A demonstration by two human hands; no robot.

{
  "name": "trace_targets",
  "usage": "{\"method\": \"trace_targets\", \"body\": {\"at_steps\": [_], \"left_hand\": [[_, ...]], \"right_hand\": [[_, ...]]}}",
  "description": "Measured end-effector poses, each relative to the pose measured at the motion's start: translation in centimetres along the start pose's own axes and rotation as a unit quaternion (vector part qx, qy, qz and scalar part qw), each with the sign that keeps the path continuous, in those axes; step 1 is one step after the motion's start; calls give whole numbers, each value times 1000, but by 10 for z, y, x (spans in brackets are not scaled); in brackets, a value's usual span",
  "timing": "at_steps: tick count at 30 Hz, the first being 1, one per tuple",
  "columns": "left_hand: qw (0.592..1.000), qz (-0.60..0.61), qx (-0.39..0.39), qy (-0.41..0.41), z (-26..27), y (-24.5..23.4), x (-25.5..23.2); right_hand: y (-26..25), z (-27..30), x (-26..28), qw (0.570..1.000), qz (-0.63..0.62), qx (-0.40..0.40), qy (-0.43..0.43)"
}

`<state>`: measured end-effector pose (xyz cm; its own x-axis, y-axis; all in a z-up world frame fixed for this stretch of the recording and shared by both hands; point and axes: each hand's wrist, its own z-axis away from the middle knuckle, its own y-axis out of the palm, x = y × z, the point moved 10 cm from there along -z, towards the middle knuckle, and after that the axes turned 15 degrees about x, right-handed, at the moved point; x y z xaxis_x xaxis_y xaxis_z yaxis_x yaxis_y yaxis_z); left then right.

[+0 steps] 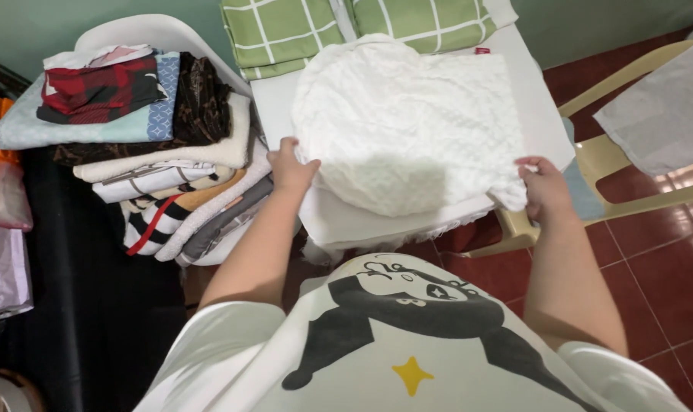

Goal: Folding clothes and linens on a table.

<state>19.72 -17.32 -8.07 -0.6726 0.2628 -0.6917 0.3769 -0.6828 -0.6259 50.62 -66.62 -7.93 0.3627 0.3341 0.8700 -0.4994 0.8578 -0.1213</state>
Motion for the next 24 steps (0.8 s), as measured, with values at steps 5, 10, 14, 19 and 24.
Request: {"method": "trace_targets", "body": {"at_steps": [5, 10, 14, 19, 24], "left_hand": [[997, 38, -48, 42, 9, 7, -8], [997, 13, 79, -21, -22, 51, 22], [951, 293, 93, -17, -10, 33, 2], [883, 466, 1, -54, 11, -17, 9], [922, -187, -248, 232, 66, -54, -97]], "right_hand": [[-27, -46, -46, 979, 201, 24, 9], [-14, -28, -23, 911, 407, -12, 70], [-5, -22, -9, 911, 408, -29, 50], [7, -3, 4, 955, 283, -40, 84], [63, -7, 1, 980, -128, 102, 113]]}}
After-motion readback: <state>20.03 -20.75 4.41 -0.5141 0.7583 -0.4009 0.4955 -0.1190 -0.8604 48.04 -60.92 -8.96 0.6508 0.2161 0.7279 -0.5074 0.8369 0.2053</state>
